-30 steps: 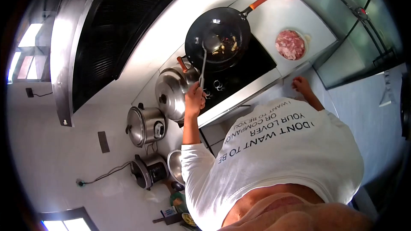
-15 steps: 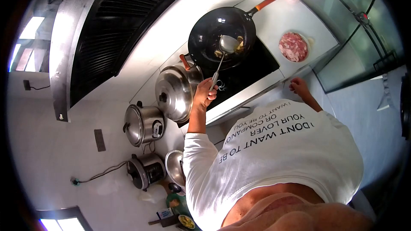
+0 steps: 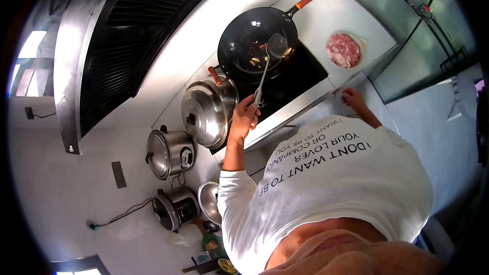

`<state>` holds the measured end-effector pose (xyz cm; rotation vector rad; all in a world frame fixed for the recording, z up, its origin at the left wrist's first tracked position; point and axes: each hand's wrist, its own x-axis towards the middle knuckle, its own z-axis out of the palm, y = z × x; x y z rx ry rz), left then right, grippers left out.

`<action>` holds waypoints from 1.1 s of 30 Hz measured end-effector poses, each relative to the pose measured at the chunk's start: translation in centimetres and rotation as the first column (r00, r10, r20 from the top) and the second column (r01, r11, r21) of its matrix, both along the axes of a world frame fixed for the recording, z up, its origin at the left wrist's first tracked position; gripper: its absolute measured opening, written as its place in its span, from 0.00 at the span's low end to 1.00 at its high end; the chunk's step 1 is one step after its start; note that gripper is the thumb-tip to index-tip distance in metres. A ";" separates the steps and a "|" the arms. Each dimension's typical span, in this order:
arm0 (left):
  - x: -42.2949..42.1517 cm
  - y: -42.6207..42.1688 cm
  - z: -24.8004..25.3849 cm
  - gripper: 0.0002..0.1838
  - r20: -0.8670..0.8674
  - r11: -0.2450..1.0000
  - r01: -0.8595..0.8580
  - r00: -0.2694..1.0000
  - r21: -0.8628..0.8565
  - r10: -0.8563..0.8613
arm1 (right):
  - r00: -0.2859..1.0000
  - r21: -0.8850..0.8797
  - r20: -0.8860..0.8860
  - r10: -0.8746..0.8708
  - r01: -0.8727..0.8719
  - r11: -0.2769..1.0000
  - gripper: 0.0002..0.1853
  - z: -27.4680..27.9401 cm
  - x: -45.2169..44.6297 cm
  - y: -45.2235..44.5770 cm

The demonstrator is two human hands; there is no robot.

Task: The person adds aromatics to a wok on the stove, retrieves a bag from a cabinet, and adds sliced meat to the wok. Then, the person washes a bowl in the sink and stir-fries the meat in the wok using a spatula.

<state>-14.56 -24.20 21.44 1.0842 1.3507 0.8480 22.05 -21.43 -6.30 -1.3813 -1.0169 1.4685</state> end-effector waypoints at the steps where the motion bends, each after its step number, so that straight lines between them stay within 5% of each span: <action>1: 0.3 -0.5 0.2 0.21 -0.058 0.999 0.003 0.998 0.033 -0.001 | 1.000 -0.006 0.005 -0.011 0.012 1.000 0.08 0.1 0.0 0.1; 11: 0.2 -5.1 -1.1 0.22 -0.484 0.940 0.140 0.875 0.311 0.030 | 0.995 0.013 0.009 -0.101 0.101 0.995 0.10 1.3 1.9 1.4; 12: 0.1 -5.5 -1.2 0.22 -0.503 0.969 0.093 0.863 0.229 0.036 | 0.994 0.011 0.021 -0.109 0.109 0.994 0.11 1.8 2.3 1.6; 14: -0.4 -5.4 -2.4 0.22 -0.540 0.936 0.140 0.839 0.323 0.061 | 0.966 -0.056 -0.101 -0.237 0.232 0.971 0.12 2.7 3.1 2.4; 18: 0.8 -4.0 -3.0 0.21 -0.805 0.834 0.315 0.546 0.453 0.231 | 0.889 -0.171 -0.222 -0.400 0.368 0.914 0.15 2.1 5.4 5.3; 24: 2.8 -4.1 -3.2 0.20 -0.696 0.842 0.102 0.619 0.530 0.363 | 0.847 -0.211 -0.408 -0.342 0.277 0.937 0.15 -1.3 8.9 10.6; 26: 3.8 -4.8 -2.0 0.21 -0.696 0.880 0.015 0.618 0.474 0.364 | 0.879 -0.295 -0.348 -0.326 0.227 0.928 0.15 0.2 9.5 11.3; 27: 3.9 -5.1 -1.8 0.21 -0.698 0.874 0.012 0.607 0.487 0.380 | 0.967 -0.061 -0.222 -0.121 0.110 0.992 0.15 -2.7 10.5 12.2; 29: 4.6 -5.9 -0.9 0.20 -0.682 0.814 0.088 0.601 0.574 0.416 | 0.982 0.030 -0.189 -0.003 0.009 1.000 0.15 -4.6 10.7 14.0; 31: 5.2 -6.7 -0.3 0.20 -0.711 0.834 0.049 0.551 0.550 0.437 | 0.899 -0.271 -0.391 -0.199 0.094 0.958 0.16 -2.7 10.7 14.2; 33: 5.9 -7.4 0.3 0.20 -0.719 0.812 0.067 0.511 0.580 0.471 | 0.906 -0.307 -0.370 -0.206 0.090 0.947 0.15 -1.6 10.2 14.2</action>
